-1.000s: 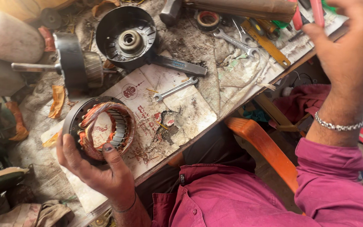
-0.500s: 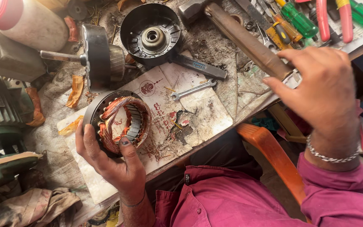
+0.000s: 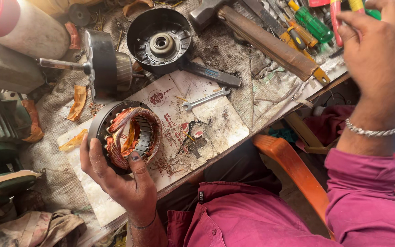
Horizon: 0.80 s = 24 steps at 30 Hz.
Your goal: The person holds a motor stator with copper windings on the workbench and uses a small flat tool to scrape and clean the winding slots, rotating the stator as they work. They then press and tuck the winding wires by hand around the stator's edge, working around the circumference.
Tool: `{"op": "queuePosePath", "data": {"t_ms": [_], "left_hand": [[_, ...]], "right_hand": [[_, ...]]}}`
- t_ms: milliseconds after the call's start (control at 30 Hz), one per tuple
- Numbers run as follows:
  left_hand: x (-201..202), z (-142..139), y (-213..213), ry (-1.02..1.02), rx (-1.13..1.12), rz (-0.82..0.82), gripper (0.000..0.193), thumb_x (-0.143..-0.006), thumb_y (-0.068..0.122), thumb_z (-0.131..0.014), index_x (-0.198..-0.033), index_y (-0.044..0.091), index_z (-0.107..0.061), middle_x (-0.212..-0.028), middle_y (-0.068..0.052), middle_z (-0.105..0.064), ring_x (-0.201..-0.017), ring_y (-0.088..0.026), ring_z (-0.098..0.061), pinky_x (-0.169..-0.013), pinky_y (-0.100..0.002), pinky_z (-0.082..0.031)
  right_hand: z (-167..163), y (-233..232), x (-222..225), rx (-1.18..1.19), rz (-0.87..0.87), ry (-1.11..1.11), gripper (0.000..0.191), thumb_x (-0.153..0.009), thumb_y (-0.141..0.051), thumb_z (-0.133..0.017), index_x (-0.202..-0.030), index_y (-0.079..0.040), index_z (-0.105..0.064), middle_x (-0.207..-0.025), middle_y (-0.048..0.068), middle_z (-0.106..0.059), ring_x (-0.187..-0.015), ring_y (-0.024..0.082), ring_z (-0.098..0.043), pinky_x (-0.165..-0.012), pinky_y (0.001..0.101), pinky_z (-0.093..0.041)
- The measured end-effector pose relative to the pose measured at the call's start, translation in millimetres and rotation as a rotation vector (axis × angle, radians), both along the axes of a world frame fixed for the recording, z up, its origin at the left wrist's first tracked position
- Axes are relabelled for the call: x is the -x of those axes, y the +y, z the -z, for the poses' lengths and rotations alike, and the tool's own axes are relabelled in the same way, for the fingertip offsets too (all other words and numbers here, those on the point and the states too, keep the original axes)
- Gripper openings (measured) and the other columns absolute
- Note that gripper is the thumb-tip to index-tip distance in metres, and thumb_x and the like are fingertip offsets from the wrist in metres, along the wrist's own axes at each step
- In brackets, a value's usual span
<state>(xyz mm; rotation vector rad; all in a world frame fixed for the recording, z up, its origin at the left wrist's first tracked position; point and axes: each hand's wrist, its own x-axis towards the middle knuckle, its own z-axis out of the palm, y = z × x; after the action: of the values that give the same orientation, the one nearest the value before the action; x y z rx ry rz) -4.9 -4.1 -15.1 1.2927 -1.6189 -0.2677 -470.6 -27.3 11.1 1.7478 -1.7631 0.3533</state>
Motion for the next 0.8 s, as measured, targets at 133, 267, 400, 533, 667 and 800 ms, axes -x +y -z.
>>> {"op": "queuePosePath", "data": {"t_ms": [133,267,400,533,667,800], "left_hand": [[0,0,-1,0.018,-0.011,0.001,0.058,-0.106,0.007,-0.058,-0.158,0.003,-0.033,-0.162,-0.023,-0.031,-0.154,-0.036,-0.036,-0.131,-0.045,-0.035],[2,1,-1,0.023,-0.018,-0.003,0.059,-0.105,0.006,-0.059,-0.158,0.003,-0.033,-0.162,-0.023,-0.031,-0.154,-0.037,-0.036,-0.131,-0.045,-0.034],[2,0,-1,0.018,-0.002,0.005,0.058,-0.105,0.006,-0.059,-0.158,0.003,-0.034,-0.162,-0.023,-0.031,-0.155,-0.036,-0.036,-0.132,-0.045,-0.032],[2,1,0,0.052,-0.024,0.003,0.058,-0.106,0.007,-0.06,-0.158,0.003,-0.034,-0.162,-0.024,-0.03,-0.154,-0.037,-0.036,-0.131,-0.045,-0.034],[3,2,-2,0.022,-0.013,-0.004,0.061,-0.105,0.008,-0.061,-0.161,0.005,-0.035,-0.163,-0.022,-0.032,-0.154,-0.036,-0.036,-0.131,-0.045,-0.031],[3,4,-3,0.057,-0.006,-0.003,0.064,-0.106,0.009,-0.063,-0.163,0.006,-0.034,-0.164,-0.021,-0.031,-0.155,-0.036,-0.035,-0.13,-0.045,-0.031]], "right_hand": [[30,-8,60,-0.051,-0.075,-0.226,0.036,-0.088,-0.006,-0.074,-0.124,-0.003,-0.074,-0.119,0.019,-0.065,-0.111,0.036,-0.067,-0.095,0.0415,-0.055],[57,-15,98,0.002,0.064,-0.342,0.034,-0.093,0.005,-0.061,-0.126,0.0,-0.069,-0.116,0.016,-0.068,-0.108,0.031,-0.068,-0.097,0.0368,-0.057],[60,-17,103,0.026,-0.051,-0.568,0.026,-0.093,0.004,-0.064,-0.119,0.0,-0.068,-0.113,0.015,-0.072,-0.107,0.028,-0.072,-0.099,0.0359,-0.057],[55,-19,90,-0.101,-0.014,-0.513,0.026,-0.091,0.002,-0.071,-0.117,-0.001,-0.075,-0.109,0.016,-0.075,-0.1,0.027,-0.074,-0.097,0.0368,-0.057],[51,-28,90,-0.022,-0.025,-0.24,0.024,-0.085,-0.001,-0.075,-0.109,-0.003,-0.075,-0.113,0.012,-0.078,-0.106,0.024,-0.073,-0.1,0.0342,-0.056],[60,-40,88,-0.005,-0.044,-0.217,0.022,-0.087,-0.004,-0.075,-0.109,-0.003,-0.075,-0.113,0.012,-0.078,-0.107,0.024,-0.072,-0.098,0.0337,-0.055]]}}
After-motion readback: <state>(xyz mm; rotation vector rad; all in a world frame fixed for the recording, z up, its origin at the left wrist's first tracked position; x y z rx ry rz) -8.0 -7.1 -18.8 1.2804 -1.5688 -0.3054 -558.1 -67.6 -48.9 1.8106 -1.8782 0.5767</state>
